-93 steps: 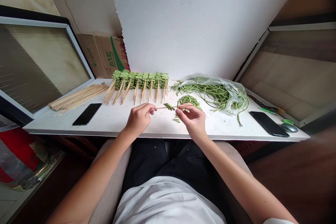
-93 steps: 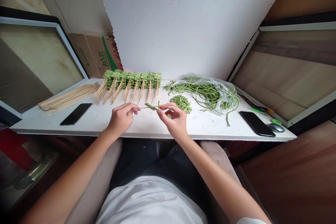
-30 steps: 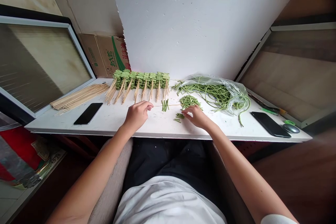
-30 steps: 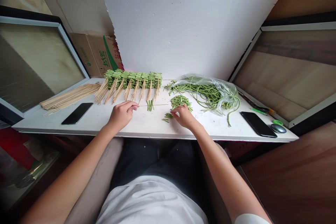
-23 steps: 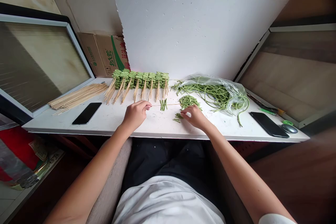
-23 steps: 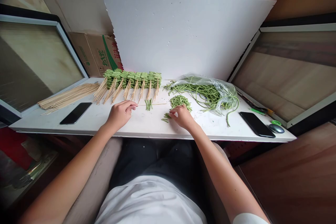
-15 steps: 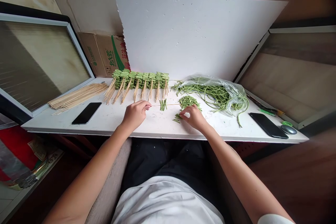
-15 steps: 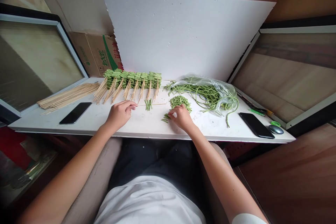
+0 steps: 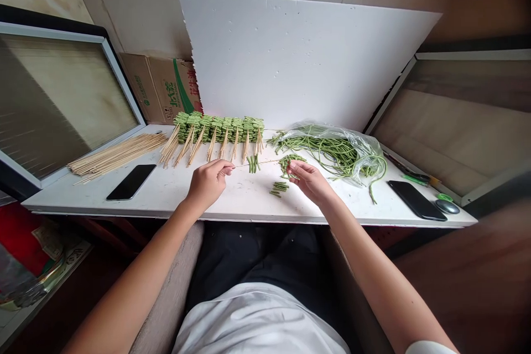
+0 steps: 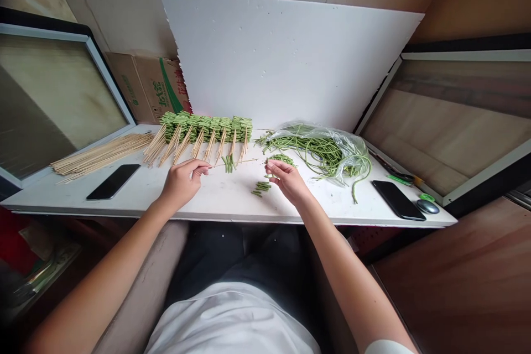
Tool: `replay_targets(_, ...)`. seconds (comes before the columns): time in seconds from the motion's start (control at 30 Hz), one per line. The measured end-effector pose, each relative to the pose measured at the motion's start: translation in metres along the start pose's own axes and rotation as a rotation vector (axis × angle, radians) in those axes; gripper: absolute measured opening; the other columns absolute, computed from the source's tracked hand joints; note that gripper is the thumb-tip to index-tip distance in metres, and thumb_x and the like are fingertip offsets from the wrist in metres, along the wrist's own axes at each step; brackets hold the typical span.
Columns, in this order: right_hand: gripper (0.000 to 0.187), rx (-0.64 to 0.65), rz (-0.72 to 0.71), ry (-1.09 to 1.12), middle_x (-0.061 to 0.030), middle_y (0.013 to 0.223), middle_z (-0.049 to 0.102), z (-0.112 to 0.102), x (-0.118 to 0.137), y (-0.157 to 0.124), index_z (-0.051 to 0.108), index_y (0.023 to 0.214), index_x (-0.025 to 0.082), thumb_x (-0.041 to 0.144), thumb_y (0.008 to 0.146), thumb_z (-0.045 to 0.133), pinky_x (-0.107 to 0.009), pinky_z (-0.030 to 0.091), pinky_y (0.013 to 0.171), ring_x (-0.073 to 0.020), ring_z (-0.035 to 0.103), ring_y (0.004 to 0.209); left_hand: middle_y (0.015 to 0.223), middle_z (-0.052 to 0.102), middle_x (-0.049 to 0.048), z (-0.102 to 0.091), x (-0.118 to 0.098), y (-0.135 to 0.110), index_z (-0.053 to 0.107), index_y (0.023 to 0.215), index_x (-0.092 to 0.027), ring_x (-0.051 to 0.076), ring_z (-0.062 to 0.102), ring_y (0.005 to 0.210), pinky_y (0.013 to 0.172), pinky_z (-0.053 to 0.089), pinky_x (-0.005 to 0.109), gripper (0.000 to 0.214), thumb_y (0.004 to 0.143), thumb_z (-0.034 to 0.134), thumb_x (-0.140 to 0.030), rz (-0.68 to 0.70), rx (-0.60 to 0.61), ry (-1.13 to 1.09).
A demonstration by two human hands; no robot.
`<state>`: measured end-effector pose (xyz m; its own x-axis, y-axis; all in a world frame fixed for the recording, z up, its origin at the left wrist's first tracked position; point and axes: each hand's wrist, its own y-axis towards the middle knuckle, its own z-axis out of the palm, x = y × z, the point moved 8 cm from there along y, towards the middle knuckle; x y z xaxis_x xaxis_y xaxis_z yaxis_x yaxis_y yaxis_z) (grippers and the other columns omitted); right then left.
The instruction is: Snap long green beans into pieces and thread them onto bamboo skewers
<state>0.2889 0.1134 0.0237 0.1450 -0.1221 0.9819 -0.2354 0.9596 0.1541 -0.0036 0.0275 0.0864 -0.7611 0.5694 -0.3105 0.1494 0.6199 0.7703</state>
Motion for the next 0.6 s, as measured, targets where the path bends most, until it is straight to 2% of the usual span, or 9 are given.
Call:
replay_targets(0.13, 0.04, 0.037, -0.038, 0.136, -0.004, 0.102, 0.076, 0.006, 0.011, -0.003, 0.073, 0.103, 0.028, 0.06, 0.081, 0.083, -0.036, 0.059, 0.082, -0.0218, 0.071, 0.098, 0.083, 0.077, 0.0029, -0.003, -0.008, 0.001, 0.075, 0.099, -0.02, 0.018, 0.073, 0.079, 0.075, 0.054, 0.027, 0.026, 0.096, 0.052, -0.009, -0.002, -0.009, -0.027)
replay_targets(0.23, 0.039, 0.04, -0.039, 0.162, -0.005, 0.11, 0.078, 0.009, 0.013, -0.005, 0.073, 0.1, 0.029, 0.061, 0.081, 0.084, -0.039, 0.06, 0.088, -0.0258, 0.071, 0.115, 0.084, 0.077, 0.0029, -0.002, -0.013, 0.0, 0.075, 0.1, -0.02, 0.018, 0.073, 0.079, 0.076, 0.055, 0.027, 0.026, 0.097, 0.053, -0.009, 0.005, 0.001, -0.038)
replay_targets(0.4, 0.031, 0.095, 0.014, 0.3, -0.0037, 0.13, 0.076, 0.02, 0.01, -0.009, 0.079, 0.102, 0.029, 0.05, 0.081, 0.088, -0.038, 0.056, 0.099, -0.0266, 0.064, 0.135, 0.086, 0.078, 0.0027, 0.0, -0.017, -0.001, 0.075, 0.1, -0.02, 0.019, 0.075, 0.082, 0.078, 0.056, 0.028, 0.028, 0.093, 0.053, -0.004, 0.006, -0.002, -0.056)
replay_targets(0.6, 0.026, 0.092, 0.064, 0.36, -0.0018, 0.129, 0.078, 0.029, 0.006, -0.014, 0.081, 0.099, 0.029, 0.045, 0.081, 0.089, -0.03, 0.056, 0.091, -0.0256, 0.063, 0.138, 0.085, 0.078, 0.0022, 0.0, -0.021, -0.001, 0.075, 0.098, -0.02, 0.018, 0.074, 0.081, 0.073, 0.053, 0.026, 0.032, 0.09, 0.051, 0.0, 0.009, 0.012, -0.028)
